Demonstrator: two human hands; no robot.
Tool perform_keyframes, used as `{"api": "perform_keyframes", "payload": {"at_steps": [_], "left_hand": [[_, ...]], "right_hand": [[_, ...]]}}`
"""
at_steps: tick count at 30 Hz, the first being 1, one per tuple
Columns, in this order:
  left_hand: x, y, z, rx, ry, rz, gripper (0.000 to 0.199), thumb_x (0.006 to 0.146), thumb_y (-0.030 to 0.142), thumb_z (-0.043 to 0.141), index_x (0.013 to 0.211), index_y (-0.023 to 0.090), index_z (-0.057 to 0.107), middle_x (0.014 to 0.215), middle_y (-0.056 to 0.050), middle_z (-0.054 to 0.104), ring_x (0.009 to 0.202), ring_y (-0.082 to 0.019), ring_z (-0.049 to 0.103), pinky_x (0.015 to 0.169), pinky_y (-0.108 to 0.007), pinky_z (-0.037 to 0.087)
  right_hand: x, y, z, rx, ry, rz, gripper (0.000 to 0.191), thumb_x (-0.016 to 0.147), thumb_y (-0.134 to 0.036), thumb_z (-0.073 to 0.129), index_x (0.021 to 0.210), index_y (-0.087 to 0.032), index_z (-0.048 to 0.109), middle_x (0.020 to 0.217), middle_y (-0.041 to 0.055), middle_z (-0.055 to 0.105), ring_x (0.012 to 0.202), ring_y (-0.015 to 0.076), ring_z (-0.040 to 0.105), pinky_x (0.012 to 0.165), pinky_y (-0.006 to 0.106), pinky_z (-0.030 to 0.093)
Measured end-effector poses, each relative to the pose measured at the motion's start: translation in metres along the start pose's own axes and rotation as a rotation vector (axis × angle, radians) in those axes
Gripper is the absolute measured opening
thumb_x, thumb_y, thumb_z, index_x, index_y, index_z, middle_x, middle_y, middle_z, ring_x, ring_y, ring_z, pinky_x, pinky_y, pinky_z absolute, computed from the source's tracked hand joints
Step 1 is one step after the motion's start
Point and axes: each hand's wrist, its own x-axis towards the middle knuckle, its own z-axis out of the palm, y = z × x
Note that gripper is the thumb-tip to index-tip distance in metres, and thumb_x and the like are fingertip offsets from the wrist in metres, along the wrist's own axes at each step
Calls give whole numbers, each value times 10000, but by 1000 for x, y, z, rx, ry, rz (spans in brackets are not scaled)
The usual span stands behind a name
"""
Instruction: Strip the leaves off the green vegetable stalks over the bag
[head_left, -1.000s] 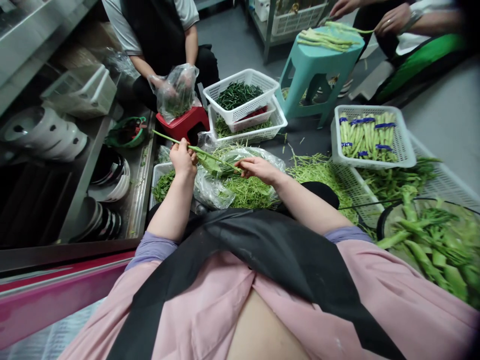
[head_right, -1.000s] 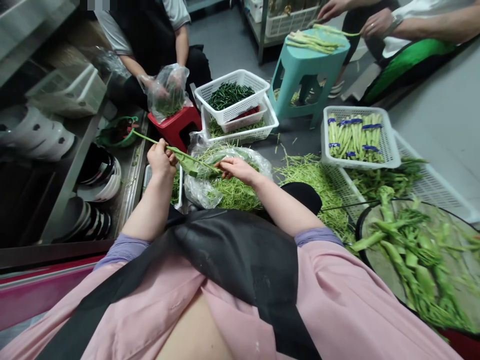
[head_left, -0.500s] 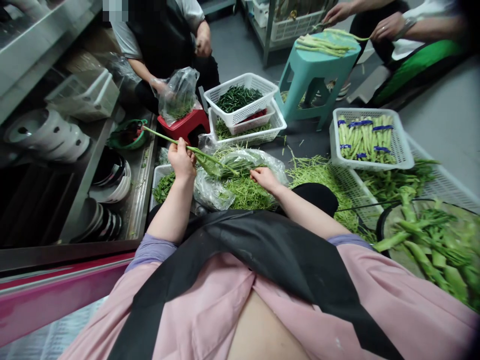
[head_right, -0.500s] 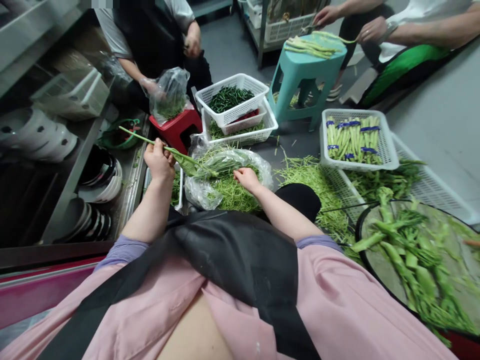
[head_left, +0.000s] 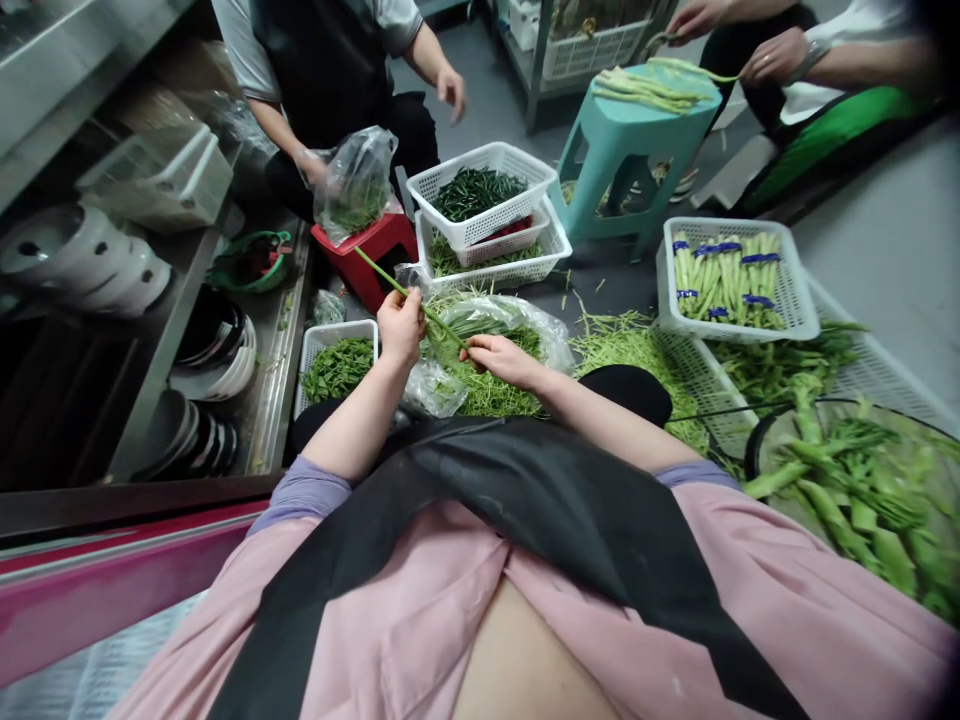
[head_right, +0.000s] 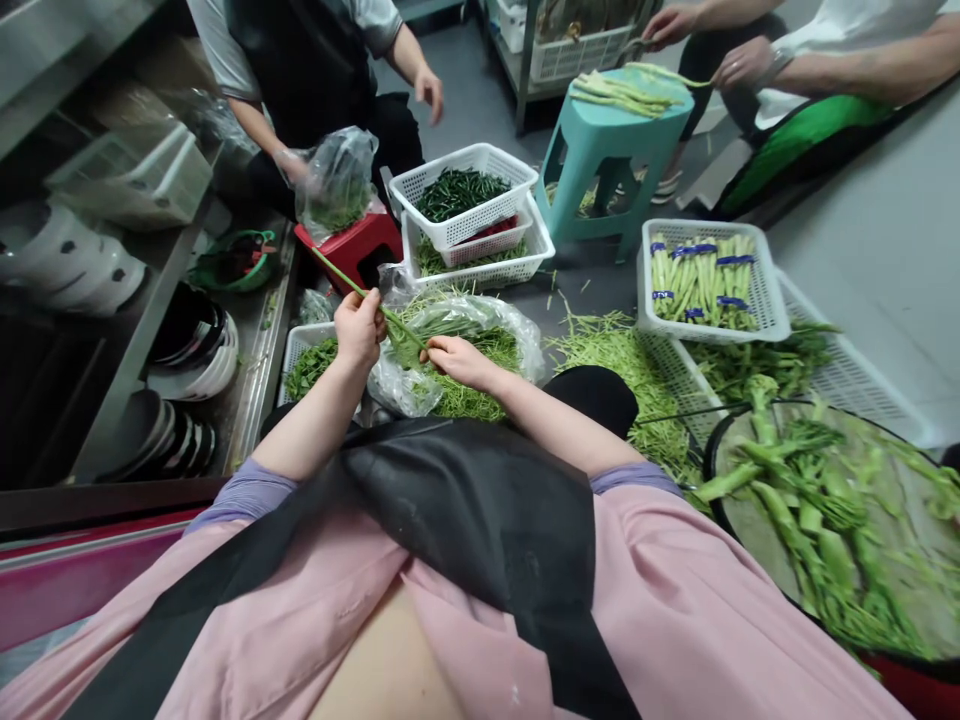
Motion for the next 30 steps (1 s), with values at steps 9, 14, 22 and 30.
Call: {"api": "perform_keyframes", "payload": {"at_steps": [9,14,22,30], "left_hand": [[9,16,-18,42,-51,17,322,808,431,695,724,188,502,461,94,399,317,-24,283,324,-175,175],[0,16,-15,83,-63,193,350,760,434,742,700,185,504,479,84,422,345,-27,326,341,-173,218],[-18,21,-1,48,-130,175,366,749,419,753,697,193,469,502,91,420,336,-22,320,327,-172,208],[-21,10,5,6,-168,27,367,743,393,755,701,192,451,509,100,420,340,-18,297,308,-164,187]], "right_hand": [[-5,20,0,293,16,109,106,769,-216,467,667,-201,445,497,-81,336,399,53,250,382,200,179],[0,26,-2,545,173,199,138,755,-203,496,652,-206,404,470,-101,258,379,38,168,365,185,106],[7,38,-17,696,367,278,134,805,-290,572,762,-208,475,454,-128,217,390,48,130,376,191,106],[-1,5,-6,-144,161,-305,189,759,-339,606,794,-154,621,735,6,594,664,117,488,667,272,381]]}}
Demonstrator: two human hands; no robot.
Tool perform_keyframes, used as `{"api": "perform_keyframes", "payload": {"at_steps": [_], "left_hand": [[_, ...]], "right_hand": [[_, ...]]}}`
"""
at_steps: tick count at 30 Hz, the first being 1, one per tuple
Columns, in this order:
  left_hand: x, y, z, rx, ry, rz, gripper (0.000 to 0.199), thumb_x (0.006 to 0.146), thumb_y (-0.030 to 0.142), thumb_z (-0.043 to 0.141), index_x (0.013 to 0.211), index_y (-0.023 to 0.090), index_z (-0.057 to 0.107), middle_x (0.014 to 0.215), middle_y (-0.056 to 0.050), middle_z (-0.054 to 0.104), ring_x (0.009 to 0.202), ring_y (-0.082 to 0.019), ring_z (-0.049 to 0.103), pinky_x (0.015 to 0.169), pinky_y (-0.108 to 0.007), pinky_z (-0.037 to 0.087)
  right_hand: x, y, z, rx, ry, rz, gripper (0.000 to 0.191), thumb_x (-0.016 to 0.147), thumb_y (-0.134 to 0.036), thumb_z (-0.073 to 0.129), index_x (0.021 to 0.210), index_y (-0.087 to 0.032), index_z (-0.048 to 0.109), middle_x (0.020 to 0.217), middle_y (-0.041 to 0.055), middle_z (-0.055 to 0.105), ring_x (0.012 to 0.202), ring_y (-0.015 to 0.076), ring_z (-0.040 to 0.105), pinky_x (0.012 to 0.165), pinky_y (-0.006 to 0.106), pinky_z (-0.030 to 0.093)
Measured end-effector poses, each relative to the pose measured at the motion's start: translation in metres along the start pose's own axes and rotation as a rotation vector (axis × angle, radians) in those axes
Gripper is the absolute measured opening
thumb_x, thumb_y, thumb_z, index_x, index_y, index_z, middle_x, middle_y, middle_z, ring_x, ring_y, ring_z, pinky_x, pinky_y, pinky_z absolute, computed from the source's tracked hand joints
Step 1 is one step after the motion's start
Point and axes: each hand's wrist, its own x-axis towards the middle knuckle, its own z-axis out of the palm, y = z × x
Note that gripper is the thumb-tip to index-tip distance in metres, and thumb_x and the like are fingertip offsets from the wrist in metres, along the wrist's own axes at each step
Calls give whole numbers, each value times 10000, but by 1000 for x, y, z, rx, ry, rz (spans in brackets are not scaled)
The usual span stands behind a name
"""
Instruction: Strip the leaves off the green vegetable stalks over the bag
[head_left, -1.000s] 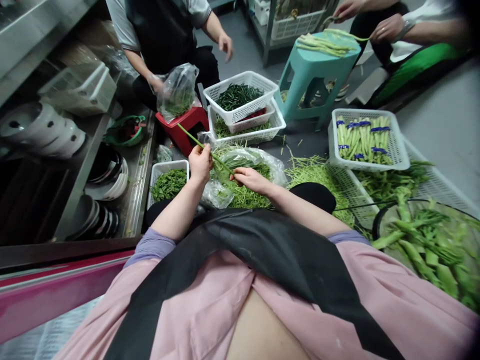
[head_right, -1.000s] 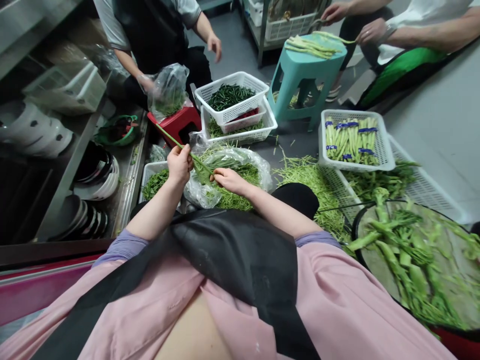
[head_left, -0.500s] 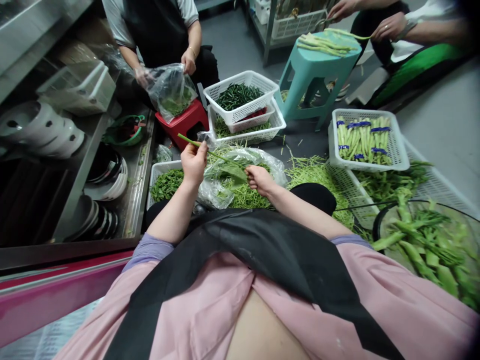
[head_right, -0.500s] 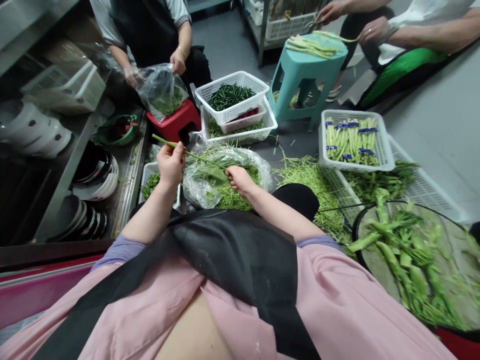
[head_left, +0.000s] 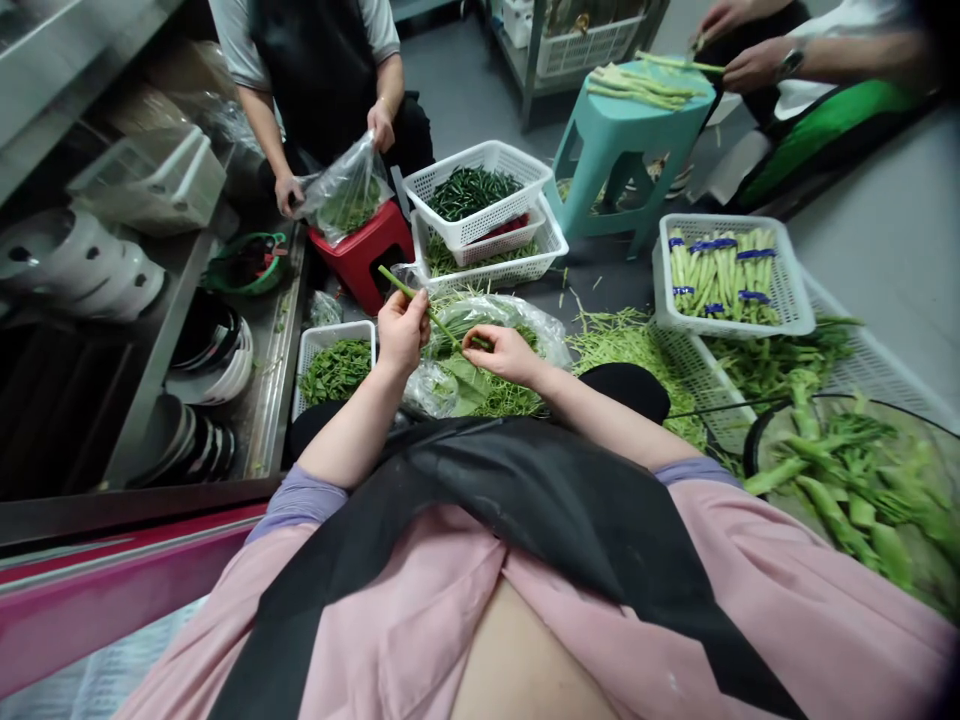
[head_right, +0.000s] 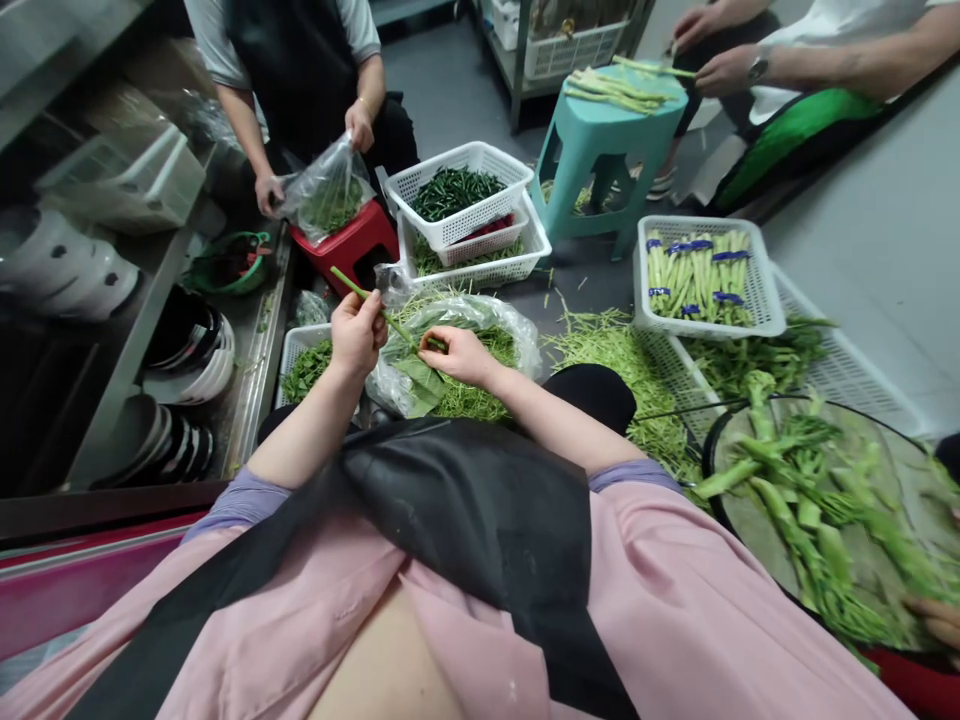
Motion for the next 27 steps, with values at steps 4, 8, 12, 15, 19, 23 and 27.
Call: {"api": "perform_keyframes", "payload": {"at_steps": [4,8,12,15,19,23,27], "left_hand": [[0,1,0,6,-21,24,353,738,395,760,721,192,472,506,98,431,339,-24,310,311,-174,191],[4,6,-5,42,20,42,329,765,409,740,738,193,493,504,92,425,352,-26,326,328,-171,197],[1,6,-8,98,23,80,322,803,421,706,715,192,498,479,89,394,350,-29,318,341,-176,220],[-8,10,-7,105,64,167,305,809,419,703,742,194,509,516,80,417,371,-30,365,355,-177,248],[-13,24,-5,76,128,205,307,828,446,676,781,204,492,549,78,437,371,-23,367,347,-166,255],[-4,17,-1,73,-79,-59,335,792,432,712,764,197,475,520,87,429,348,-25,341,328,-161,229],[3,-14,0,34,-162,-315,360,756,395,742,753,193,444,474,108,398,330,-19,310,341,-153,208]], "right_hand": [[-4,4,3,-228,71,-95,127,793,-279,528,764,-174,594,781,46,594,738,161,508,730,292,381],[-7,4,1,-190,56,-74,88,786,-240,529,723,-197,574,745,33,558,724,162,474,729,275,364],[-6,7,1,131,127,111,94,773,-224,523,690,-191,552,651,-14,492,657,129,425,649,243,349],[-4,21,-2,529,281,399,114,786,-219,509,676,-195,495,596,-35,455,563,98,373,524,214,308],[-4,39,-12,748,410,648,223,832,-234,503,656,-215,368,513,-75,355,429,66,252,414,199,222],[-2,28,-9,903,154,636,130,841,-248,597,804,-188,488,671,-14,590,544,93,525,499,203,406],[2,3,-1,955,-176,595,113,886,-269,569,905,-163,537,657,-10,586,526,106,530,529,240,461]]}}
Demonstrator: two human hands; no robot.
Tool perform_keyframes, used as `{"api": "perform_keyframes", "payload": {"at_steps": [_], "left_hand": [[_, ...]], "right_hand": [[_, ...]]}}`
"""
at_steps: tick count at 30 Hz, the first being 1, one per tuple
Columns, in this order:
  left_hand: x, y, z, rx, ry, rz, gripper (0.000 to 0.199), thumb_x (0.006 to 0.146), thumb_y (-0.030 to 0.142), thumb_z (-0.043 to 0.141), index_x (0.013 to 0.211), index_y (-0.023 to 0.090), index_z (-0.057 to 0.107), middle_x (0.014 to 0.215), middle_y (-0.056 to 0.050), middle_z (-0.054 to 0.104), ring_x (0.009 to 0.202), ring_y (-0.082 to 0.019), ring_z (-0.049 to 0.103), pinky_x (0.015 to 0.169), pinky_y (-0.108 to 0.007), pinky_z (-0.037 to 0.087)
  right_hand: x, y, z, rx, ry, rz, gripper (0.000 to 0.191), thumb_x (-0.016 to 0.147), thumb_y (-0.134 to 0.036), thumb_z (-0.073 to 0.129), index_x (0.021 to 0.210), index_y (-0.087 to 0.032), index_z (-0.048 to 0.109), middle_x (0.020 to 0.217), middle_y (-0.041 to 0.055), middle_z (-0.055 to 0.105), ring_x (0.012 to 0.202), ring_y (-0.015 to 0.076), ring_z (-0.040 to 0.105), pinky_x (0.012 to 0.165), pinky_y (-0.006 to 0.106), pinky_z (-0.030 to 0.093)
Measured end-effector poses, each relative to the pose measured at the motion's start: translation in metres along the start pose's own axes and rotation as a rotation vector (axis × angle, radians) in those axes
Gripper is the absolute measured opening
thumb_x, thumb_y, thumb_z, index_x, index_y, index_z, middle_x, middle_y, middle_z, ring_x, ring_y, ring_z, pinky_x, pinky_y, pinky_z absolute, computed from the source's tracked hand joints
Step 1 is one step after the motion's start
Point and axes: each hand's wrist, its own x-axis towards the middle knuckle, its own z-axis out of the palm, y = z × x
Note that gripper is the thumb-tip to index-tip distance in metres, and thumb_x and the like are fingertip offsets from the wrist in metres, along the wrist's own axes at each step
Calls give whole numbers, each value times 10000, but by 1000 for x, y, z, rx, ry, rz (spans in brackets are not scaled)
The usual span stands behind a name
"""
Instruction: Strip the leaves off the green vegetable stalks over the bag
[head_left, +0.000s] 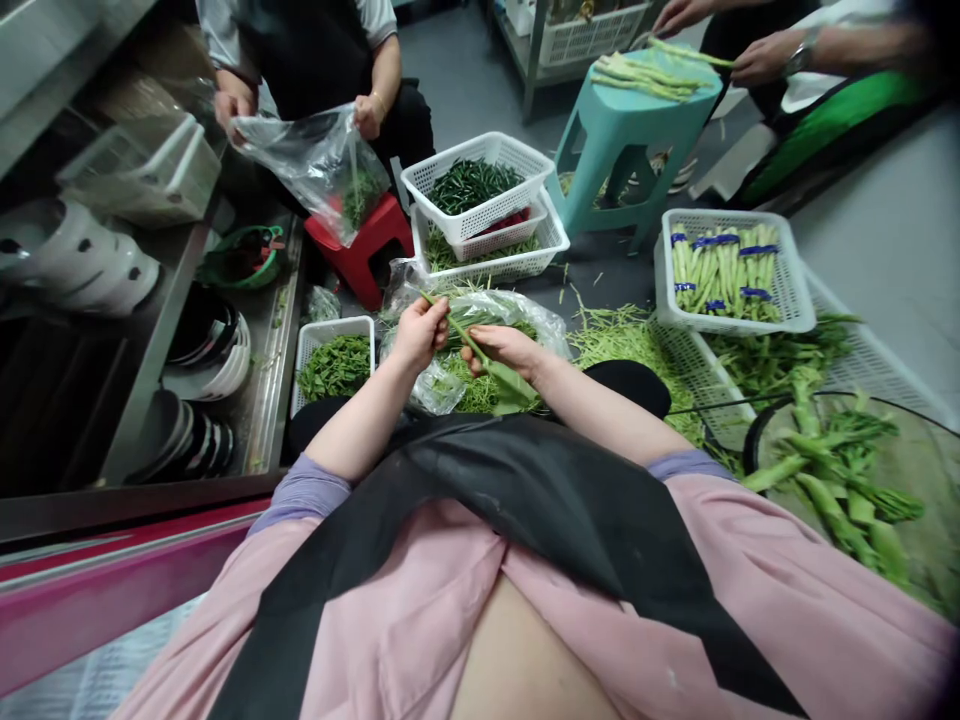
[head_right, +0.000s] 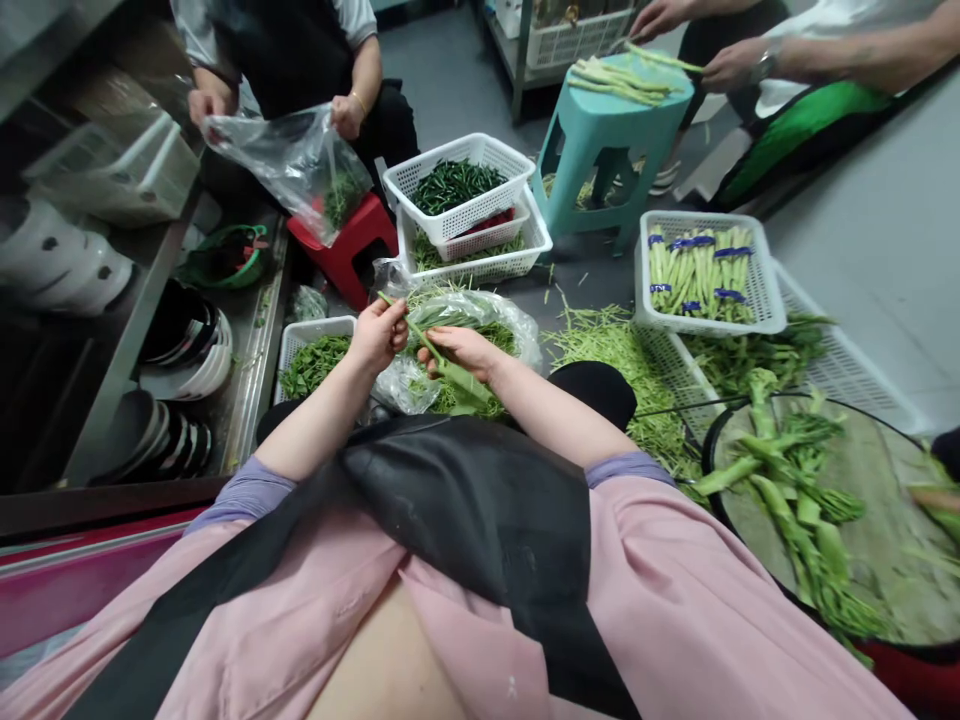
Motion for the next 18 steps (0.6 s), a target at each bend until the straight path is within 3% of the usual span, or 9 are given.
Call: {"api": "perform_keyframes", "payload": {"at_steps": [4,8,13,18], "left_hand": [[5,-16,-5,-34,-57,-98,400,681,341,798,766,196,435,449,123,376,324,-16,294,348,-148,169],[6,-17,-10,-47,-119,-114,453,614,337,841,798,198,451,469,118,402,332,-16,303,358,-151,156],[8,-18,-11,-16,-200,-184,471,574,347,872,781,189,479,468,107,407,338,-26,337,362,-162,153],[8,-18,-9,-30,-226,-223,475,554,349,886,768,167,503,490,84,459,340,-22,350,357,-162,171]], "right_hand": [[-4,-3,3,44,-103,130,131,925,-269,492,902,-152,548,550,-70,401,419,61,351,440,188,349],[-5,-3,0,38,-52,175,128,912,-239,471,821,-163,519,563,-65,362,440,63,351,434,180,319],[-6,-2,4,29,-36,194,126,909,-258,463,872,-169,543,561,-81,312,402,49,238,400,170,265],[-3,1,0,77,-5,196,198,936,-227,368,771,-181,469,509,-97,235,376,46,129,352,152,159]]}}
